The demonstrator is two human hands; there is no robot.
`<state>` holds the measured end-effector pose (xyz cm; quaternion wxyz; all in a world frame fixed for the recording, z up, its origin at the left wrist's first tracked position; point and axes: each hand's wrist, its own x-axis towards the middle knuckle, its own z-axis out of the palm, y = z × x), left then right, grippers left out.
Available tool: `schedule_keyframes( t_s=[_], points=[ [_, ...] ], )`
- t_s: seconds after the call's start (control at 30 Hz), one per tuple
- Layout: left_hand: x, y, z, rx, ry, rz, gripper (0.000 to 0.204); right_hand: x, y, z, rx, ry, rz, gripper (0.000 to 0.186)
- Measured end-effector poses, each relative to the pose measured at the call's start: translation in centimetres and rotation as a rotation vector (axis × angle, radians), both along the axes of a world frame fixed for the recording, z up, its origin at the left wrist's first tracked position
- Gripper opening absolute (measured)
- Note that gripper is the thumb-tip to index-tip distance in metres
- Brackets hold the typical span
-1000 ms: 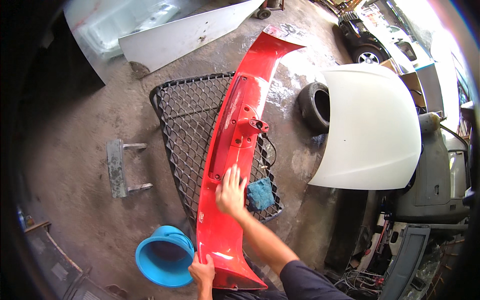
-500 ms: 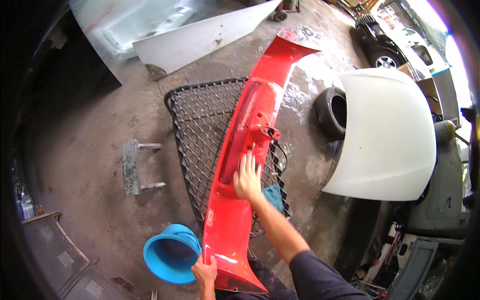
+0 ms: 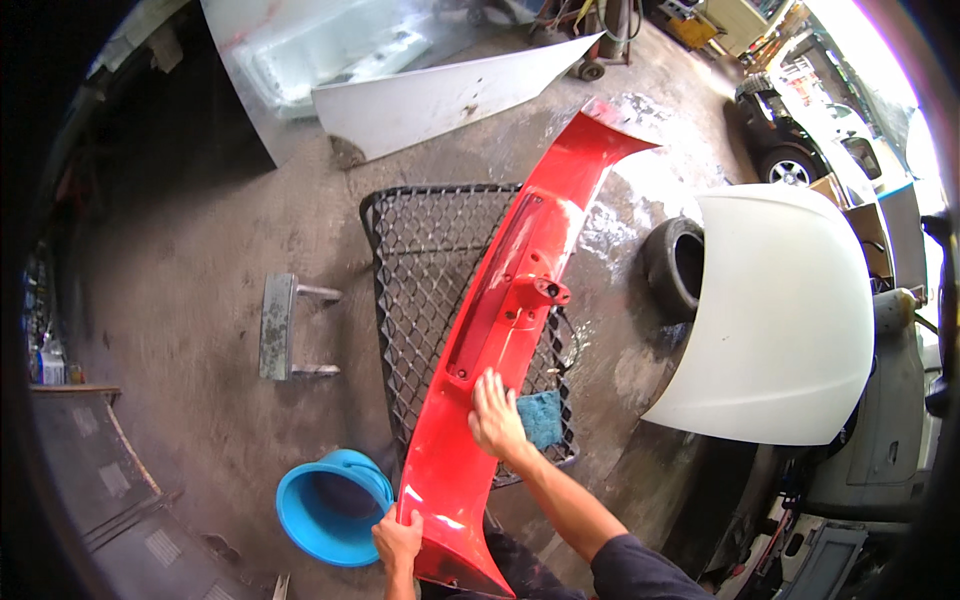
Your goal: The person sands a red car bumper with a sanding block, moving it across the surface in repeated strokes. The person occasionally dips the sanding block into a blue bucket of water and continues sanding different sections of the bumper.
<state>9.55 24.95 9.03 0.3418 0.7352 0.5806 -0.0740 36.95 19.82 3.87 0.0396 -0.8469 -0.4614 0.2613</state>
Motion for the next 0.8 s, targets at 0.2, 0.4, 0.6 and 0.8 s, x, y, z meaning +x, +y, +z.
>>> schedule_keyframes(
  t_s=[0.2, 0.4, 0.6, 0.8],
  points=[
    [0.0, -0.1, 1.4, -0.048, 0.056, -0.004, 0.032, -6.6, -8.7, 6.9, 0.352, 0.561, -0.418, 0.057],
    [-1.5, -1.9, 2.2, 0.057, -0.047, -0.139, 0.042, -15.7, -18.6, 15.1, 0.371, 0.561, -0.762, 0.05],
    [-2.1, -2.3, 2.0, 0.074, -0.047, -0.251, 0.05, -25.7, -28.3, 22.0, 0.458, 0.558, -0.951, 0.046],
    [-2.7, -2.4, 3.1, 0.02, 0.087, -0.36, 0.064, -29.2, -36.2, 25.7, 0.416, 0.313, -1.269, 0.043]
  ],
)
